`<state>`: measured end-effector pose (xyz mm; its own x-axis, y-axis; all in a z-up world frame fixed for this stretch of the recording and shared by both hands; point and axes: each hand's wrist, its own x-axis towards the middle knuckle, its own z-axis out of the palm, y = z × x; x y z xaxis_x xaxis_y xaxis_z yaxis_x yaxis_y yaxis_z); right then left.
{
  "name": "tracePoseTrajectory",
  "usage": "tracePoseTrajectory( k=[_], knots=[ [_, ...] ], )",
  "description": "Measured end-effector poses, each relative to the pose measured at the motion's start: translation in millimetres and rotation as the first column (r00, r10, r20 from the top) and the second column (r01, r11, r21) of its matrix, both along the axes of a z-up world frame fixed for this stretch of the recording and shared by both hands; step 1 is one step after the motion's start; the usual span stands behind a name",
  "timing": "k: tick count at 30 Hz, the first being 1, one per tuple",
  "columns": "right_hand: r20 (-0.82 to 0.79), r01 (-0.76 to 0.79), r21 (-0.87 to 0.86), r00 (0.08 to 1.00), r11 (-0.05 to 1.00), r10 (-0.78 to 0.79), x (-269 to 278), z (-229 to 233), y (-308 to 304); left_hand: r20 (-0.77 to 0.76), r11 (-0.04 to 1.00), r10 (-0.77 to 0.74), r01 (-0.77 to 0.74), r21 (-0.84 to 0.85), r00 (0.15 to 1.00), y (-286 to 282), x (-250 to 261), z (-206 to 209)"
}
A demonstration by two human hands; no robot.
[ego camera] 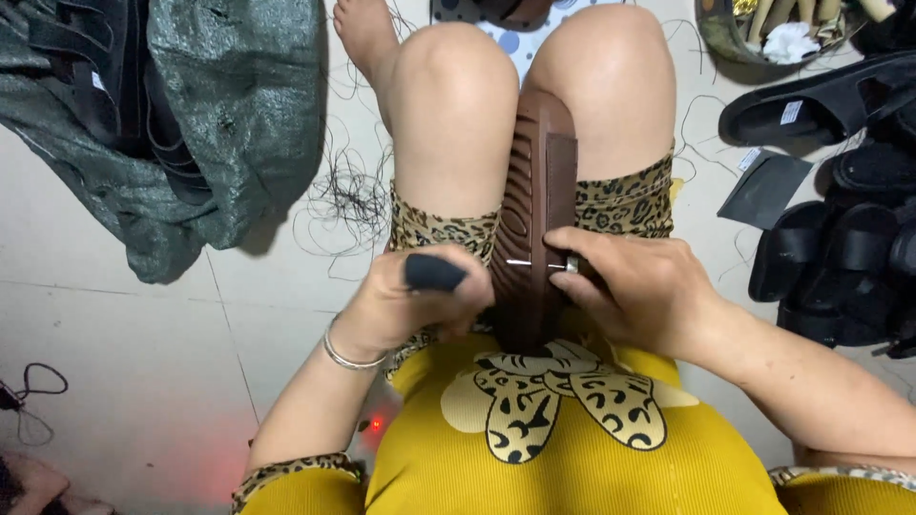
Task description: Hand-sewing the straps of sandals to the soles using a needle and thread while sitting on the floor.
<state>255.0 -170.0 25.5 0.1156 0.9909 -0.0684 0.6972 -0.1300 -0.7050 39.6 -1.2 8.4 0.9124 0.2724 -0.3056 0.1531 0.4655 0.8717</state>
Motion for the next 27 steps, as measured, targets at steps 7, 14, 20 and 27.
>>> tracePoseTrajectory(
  k=[7, 14, 20, 27],
  knots=[
    [0.093, -0.083, -0.534, 0.983, 0.841, 0.155, 44.8, 39.8, -13.0, -0.061, 0.425, -0.103, 0.1, 0.9, 0.993, -30.4, 28.2, 7.3],
    [-0.316, 0.062, -0.491, 0.917, 0.869, -0.244, 56.4, -11.4, -52.8, -0.011, 0.807, 0.297, -0.245, 0.537, 0.955, -19.1, 7.6, -13.7],
    [-0.835, -0.015, -0.081, 0.546, 0.997, -0.06, 25.3, -16.8, -30.6, 0.016, 0.84, 0.468, -0.45, 0.302, 0.884, -14.6, -2.9, -14.2],
    [0.235, -0.127, -0.213, 0.956, 0.969, 0.177, 7.7, 23.4, -25.4, -0.102, 0.896, 0.351, -0.302, 0.325, 0.931, -12.5, -4.9, -10.8]
  ],
)
